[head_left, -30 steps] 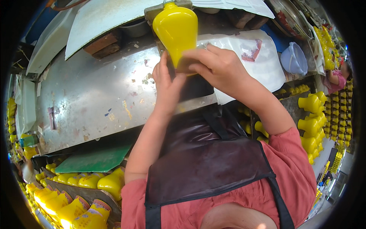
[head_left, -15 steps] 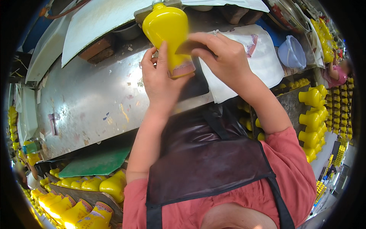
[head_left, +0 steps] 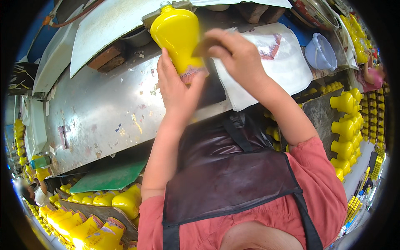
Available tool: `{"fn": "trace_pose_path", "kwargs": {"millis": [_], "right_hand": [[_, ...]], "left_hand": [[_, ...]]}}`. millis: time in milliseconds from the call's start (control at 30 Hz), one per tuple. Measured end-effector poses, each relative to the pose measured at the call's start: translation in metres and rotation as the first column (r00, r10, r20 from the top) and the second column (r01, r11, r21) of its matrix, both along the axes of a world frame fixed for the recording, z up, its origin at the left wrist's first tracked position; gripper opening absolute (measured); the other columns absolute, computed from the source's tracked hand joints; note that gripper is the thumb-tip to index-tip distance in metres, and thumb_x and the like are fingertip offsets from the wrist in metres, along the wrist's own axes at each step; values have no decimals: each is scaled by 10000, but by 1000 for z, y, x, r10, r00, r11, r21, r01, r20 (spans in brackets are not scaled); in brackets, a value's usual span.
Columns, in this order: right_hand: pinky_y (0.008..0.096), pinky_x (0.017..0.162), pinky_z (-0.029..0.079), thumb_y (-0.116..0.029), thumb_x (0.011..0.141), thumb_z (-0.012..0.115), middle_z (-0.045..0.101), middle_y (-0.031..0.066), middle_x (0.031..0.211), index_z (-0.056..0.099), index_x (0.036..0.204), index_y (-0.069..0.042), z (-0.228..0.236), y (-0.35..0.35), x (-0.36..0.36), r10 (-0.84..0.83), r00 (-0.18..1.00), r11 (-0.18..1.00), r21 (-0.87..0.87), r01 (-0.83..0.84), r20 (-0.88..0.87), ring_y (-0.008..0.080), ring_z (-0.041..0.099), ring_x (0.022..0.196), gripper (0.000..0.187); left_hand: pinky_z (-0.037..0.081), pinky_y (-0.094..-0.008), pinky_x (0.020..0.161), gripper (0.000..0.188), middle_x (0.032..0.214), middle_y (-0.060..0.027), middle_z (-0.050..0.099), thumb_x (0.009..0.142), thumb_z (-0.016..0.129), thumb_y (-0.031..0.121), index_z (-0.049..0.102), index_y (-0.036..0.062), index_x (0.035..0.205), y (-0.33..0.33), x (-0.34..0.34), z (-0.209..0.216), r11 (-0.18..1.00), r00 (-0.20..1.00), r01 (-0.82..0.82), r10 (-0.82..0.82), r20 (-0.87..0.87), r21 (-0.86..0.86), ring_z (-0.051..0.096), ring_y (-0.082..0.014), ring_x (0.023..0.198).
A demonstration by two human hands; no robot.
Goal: The person applies small decorative stickers to the surface of a yellow plastic object, smoothing each one with their fingers. They rotate the object to reach different areas and continue applying stickers across its body.
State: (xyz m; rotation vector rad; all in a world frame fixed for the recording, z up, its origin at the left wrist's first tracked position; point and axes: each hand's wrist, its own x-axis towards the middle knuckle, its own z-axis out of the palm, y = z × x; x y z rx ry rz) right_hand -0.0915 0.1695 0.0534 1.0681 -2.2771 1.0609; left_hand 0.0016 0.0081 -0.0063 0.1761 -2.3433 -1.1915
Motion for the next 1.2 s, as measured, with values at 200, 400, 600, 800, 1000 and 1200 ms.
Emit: {"fn": "trace_pose_path", "kwargs": {"millis": [200, 400, 600, 800, 1000, 1200], "right_hand": [[234, 677, 503, -253, 994, 589, 673, 16, 842, 671, 1207, -22, -14, 11, -3, 16, 600, 1000, -17, -4, 800, 57, 596, 731, 325], [371, 854, 547, -468, 911, 679, 747, 208, 1043, 684, 1264, -23, -24, -6, 8, -4, 612, 986, 105, -129, 791, 320, 730, 947, 568], [357, 770, 548, -490, 907, 678, 756, 181, 942, 721, 1202, -52, -18, -16, 9, 10, 576, 996, 43, -79, 818, 291, 731, 828, 530], [363, 739, 547, -505, 907, 671, 747, 172, 883, 724, 1161, -45, -10, -14, 10, -70, 652, 964, 218, -150, 755, 292, 717, 770, 528], [362, 728, 545, -494, 918, 654, 733, 161, 836, 749, 1104, -58, -25, -16, 8, -43, 596, 990, 116, -85, 802, 272, 710, 742, 483], [239, 519, 442, -368, 1043, 549, 660, 16, 716, 711, 1046, -24, -10, 1, -7, 102, 249, 964, -157, 215, 963, 84, 599, 592, 380]], "left_hand": [[253, -512, 1178, 936, 1532, -332, 363, 948, 542, 439, 110, -88, 1589, -2, -10, -2, 999, 984, -33, 29, 174, 22, 392, -485, 1384], [240, -511, 1188, 885, 1544, -319, 368, 972, 491, 425, 113, -78, 1594, -8, -12, -5, 992, 986, 14, -33, 161, 123, 373, -462, 1424], [333, -493, 1154, 837, 1483, -303, 472, 991, 495, 450, 183, -38, 1595, -7, -15, -12, 979, 996, -18, 0, 90, 205, 482, -444, 1363], [400, -416, 1127, 797, 1474, -263, 506, 1001, 546, 404, 220, -23, 1589, -9, -14, -14, 875, 998, 67, -70, -12, 479, 516, -369, 1364], [403, -399, 1123, 778, 1465, -250, 516, 1002, 554, 367, 221, -22, 1588, -8, -15, -15, 882, 998, 65, -55, -35, 468, 529, -347, 1349], [383, -376, 1138, 807, 1563, -211, 346, 1011, 614, 268, 135, 48, 1621, -9, -1, -5, 820, 993, 83, -117, 25, 566, 442, -301, 1363]]}}
